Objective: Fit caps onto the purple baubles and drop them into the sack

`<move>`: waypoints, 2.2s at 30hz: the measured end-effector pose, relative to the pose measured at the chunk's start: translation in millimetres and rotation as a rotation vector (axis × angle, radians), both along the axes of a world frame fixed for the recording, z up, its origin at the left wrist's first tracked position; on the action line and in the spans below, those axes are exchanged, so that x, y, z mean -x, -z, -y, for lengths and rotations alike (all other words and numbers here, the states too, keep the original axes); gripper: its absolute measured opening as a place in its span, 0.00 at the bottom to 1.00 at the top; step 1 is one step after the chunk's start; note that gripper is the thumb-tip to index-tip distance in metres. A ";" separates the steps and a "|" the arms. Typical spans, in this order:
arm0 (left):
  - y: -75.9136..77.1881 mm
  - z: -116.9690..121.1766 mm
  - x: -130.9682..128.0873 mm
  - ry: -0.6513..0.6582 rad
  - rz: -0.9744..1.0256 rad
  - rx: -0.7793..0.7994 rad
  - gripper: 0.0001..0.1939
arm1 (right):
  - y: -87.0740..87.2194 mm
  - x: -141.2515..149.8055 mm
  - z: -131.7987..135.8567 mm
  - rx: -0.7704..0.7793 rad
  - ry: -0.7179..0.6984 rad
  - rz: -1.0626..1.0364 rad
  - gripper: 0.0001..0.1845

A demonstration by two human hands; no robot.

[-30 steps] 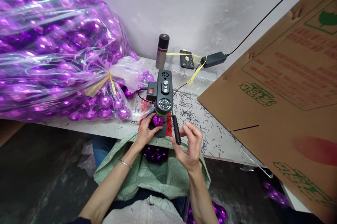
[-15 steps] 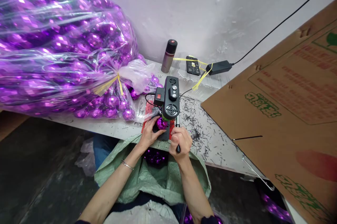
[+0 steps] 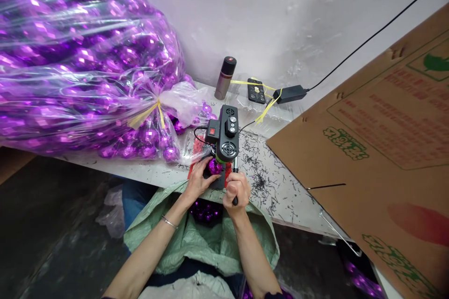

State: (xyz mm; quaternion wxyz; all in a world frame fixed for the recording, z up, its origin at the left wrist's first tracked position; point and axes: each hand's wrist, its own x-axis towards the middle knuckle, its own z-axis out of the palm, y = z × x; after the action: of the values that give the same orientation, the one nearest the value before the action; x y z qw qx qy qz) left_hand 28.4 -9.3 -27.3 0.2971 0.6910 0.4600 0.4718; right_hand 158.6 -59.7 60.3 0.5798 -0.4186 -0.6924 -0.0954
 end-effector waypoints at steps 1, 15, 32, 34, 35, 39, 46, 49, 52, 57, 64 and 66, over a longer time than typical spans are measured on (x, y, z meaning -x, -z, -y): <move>0.0 0.0 -0.1 -0.001 0.000 0.006 0.29 | 0.8 0.0 -0.1 -0.003 -0.002 -0.006 0.14; 5.2 -0.7 -2.0 -0.010 -0.002 -0.009 0.29 | 5.6 2.6 -2.4 -0.031 0.016 -0.031 0.13; 6.2 -3.9 -0.5 0.011 -0.038 -0.051 0.30 | -29.4 5.0 3.5 0.070 -0.024 -0.149 0.16; 5.8 0.1 1.8 0.011 -0.071 -0.082 0.31 | -48.3 6.5 3.4 0.120 -0.011 -0.189 0.16; 5.7 5.1 4.1 0.008 -0.089 -0.108 0.31 | -54.9 7.2 3.3 0.132 -0.005 -0.203 0.16; 9.8 46.2 22.3 0.041 -0.212 -0.280 0.29 | -58.1 8.4 5.6 0.127 0.001 -0.181 0.17; 6.4 57.6 50.4 0.084 -0.374 -0.375 0.40 | -41.5 9.1 7.4 0.077 -0.007 -0.119 0.18; -20.7 -5.1 52.8 -0.176 -0.404 -0.303 0.23 | -41.4 10.4 6.5 0.060 -0.001 -0.133 0.18; -54.5 -76.7 52.6 -0.356 -0.588 -0.074 0.23 | -38.9 10.9 6.9 0.050 0.007 -0.138 0.18; -87.0 -140.4 51.1 -0.410 -0.763 0.262 0.19 | -30.8 9.3 7.8 0.068 0.009 -0.142 0.16; -81.8 -115.6 62.5 -0.329 -0.499 0.271 0.26 | -31.9 9.2 6.7 0.064 -0.008 -0.140 0.16; -77.0 -93.1 65.5 -0.271 -0.106 0.267 0.27 | -35.3 10.1 6.2 0.065 -0.001 -0.148 0.16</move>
State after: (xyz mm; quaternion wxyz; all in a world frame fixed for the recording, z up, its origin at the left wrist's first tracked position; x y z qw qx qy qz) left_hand -37.1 83.9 49.7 0.2950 0.6011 0.6224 0.4052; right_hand 148.5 -65.9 95.6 0.6157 -0.4428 -0.6505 -0.0413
